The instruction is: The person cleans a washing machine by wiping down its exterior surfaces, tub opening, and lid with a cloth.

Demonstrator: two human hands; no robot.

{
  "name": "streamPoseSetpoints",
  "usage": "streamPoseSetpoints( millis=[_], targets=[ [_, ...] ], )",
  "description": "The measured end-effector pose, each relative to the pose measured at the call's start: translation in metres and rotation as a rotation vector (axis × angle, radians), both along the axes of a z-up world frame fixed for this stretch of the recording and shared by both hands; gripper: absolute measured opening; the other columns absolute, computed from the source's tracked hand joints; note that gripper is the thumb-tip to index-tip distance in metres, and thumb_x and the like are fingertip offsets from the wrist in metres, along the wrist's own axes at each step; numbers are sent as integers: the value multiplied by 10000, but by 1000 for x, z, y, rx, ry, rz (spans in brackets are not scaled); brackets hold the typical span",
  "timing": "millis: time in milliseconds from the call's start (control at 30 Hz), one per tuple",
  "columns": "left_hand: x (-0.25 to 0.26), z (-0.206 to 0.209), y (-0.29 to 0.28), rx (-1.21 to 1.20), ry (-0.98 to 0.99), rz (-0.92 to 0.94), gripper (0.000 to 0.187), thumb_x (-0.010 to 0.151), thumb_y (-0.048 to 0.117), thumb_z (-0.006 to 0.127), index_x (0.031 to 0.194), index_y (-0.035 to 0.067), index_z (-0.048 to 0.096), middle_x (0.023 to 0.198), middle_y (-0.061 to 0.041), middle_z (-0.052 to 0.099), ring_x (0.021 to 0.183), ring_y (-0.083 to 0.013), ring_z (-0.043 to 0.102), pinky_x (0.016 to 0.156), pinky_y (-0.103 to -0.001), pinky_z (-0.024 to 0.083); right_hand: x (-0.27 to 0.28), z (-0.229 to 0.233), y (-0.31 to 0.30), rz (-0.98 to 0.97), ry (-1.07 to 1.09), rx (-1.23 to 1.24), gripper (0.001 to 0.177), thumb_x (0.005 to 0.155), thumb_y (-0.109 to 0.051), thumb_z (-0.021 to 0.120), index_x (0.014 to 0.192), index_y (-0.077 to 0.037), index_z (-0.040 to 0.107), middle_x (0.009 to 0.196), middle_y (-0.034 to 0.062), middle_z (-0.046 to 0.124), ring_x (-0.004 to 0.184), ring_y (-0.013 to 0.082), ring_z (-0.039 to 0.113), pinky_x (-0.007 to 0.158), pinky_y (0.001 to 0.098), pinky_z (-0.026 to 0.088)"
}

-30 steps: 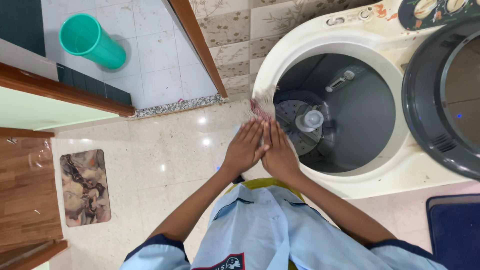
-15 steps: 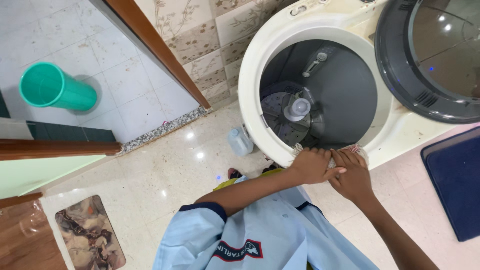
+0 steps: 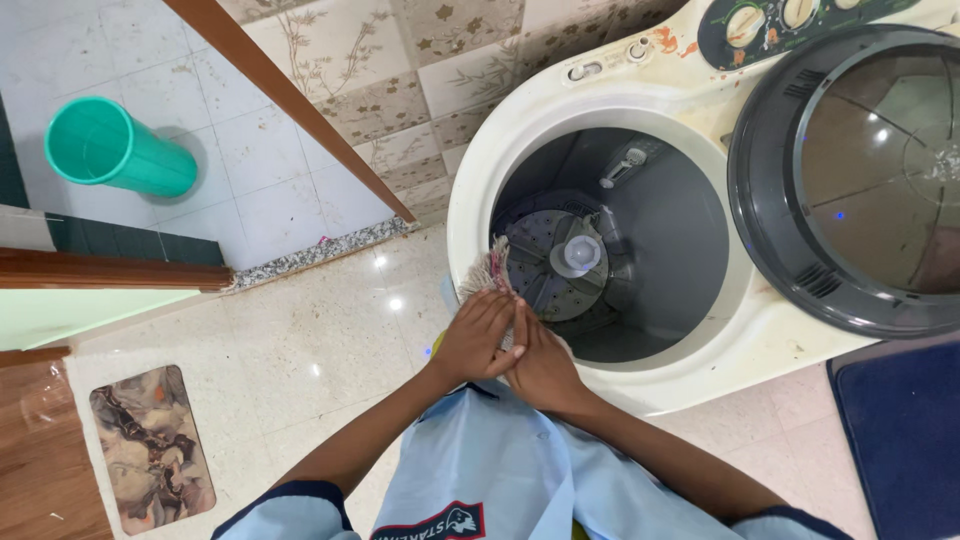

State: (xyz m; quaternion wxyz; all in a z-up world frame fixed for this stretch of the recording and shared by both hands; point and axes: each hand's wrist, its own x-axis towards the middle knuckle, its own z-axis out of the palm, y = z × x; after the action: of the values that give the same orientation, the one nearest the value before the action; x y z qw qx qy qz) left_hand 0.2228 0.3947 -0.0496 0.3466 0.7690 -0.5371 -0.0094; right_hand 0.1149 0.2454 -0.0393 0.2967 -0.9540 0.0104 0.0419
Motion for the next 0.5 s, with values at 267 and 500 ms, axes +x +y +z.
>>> streamPoseSetpoints(
  millis=[267,500],
  targets=[
    [105,7,-9,62,107,206,597,1028,324,486,1509,-28,455,1601,-207,434,1531,-356,343,1268,-509,212,131,-43,-6,157,-152,166,851,1035,-218,464,1541,189,-86,1649,402,-33,1557,523,-31,1280,528,53],
    [242,0,-113,148,-7,99,660,1057,422,462,1559,-2,398,1634,-182,376,1561,-332,281,1282,-468,199,245,-61,-75,-252,-422,136,677,1100,-196,371,1646,65,70,1742,257,49,1641,423,32,1331,533,38]
  ],
)
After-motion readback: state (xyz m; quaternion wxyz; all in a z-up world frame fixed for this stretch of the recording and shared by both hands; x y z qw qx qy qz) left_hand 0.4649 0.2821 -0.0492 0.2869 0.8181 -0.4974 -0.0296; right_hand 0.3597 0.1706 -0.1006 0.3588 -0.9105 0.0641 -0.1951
